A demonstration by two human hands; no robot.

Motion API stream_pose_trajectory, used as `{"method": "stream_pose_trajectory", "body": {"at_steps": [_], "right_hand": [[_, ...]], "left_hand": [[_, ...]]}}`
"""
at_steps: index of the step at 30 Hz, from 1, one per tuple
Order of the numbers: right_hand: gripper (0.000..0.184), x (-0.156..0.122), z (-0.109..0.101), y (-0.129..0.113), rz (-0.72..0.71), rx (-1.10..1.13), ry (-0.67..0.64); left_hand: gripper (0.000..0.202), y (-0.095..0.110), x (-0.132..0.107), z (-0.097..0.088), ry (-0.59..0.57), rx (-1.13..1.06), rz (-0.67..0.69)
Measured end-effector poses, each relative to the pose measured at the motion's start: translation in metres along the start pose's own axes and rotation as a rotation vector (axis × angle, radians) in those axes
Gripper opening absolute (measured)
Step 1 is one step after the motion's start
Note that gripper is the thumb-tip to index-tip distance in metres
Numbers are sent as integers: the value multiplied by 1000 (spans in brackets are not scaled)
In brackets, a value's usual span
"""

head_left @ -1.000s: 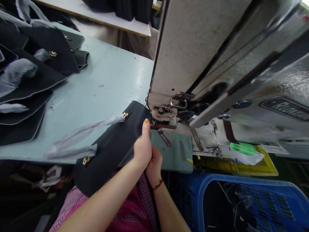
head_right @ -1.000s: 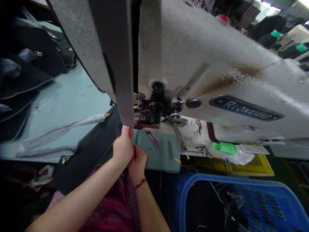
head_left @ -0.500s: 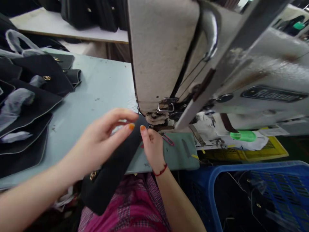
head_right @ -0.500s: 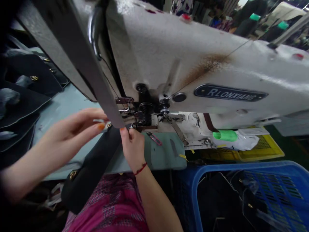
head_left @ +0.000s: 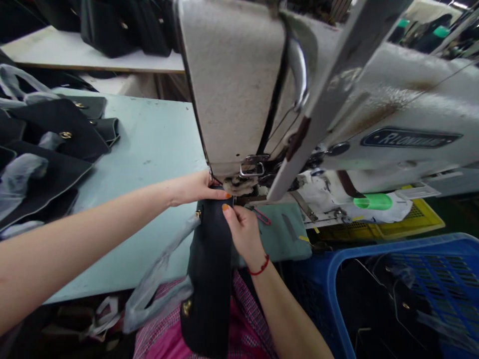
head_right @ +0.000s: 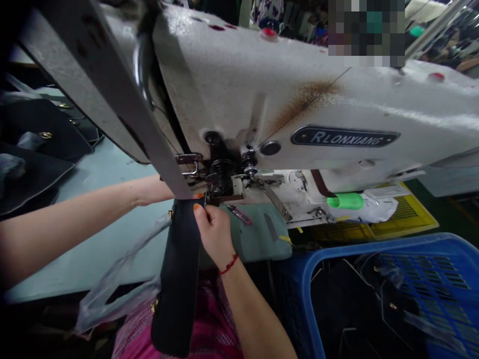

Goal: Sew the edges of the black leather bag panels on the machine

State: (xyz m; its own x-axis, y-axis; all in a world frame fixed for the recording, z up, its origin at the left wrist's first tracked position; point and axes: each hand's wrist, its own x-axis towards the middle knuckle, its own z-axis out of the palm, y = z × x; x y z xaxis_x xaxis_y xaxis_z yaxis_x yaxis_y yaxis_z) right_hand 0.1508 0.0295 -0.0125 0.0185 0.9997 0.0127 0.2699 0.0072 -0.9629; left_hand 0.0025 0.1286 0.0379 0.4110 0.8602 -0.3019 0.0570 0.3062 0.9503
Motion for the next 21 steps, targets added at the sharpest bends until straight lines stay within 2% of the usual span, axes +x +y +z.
{"method": "stream_pose_trajectory", "body": {"at_steps": [2, 5, 7, 10, 13, 15, 16, 18, 21], "right_hand": [[47, 2, -6, -1, 5, 10, -32], [45, 5, -14, -3, 29, 32, -102], [44, 5, -19, -5, 42, 32, -146], [44, 3, -27, -8, 32, -27, -179], [46, -3, -36, -8, 22, -69, -202], [46, -11, -39, -6, 39, -70, -220], [46, -15, -40, -4, 55, -69, -229], [47, -27, -39, -1, 88, -76, -241], [48, -49, -42, 2, 132, -99, -282]], "left_hand": [[37, -6, -2, 2, -91, 15, -25], [44, -10, -4, 4, -30, -30, 26], [46, -13, -4, 3, -33, -32, 46], [42, -25, -4, -11, -11, 33, 102], [28, -51, -15, -35, 181, 206, 169], [31, -76, -32, -48, 334, 313, 183], [34, -89, -42, -52, 369, 334, 167], [44, -113, -63, -50, 336, 296, 108], [59, -131, -83, -26, 241, 137, 69]]}}
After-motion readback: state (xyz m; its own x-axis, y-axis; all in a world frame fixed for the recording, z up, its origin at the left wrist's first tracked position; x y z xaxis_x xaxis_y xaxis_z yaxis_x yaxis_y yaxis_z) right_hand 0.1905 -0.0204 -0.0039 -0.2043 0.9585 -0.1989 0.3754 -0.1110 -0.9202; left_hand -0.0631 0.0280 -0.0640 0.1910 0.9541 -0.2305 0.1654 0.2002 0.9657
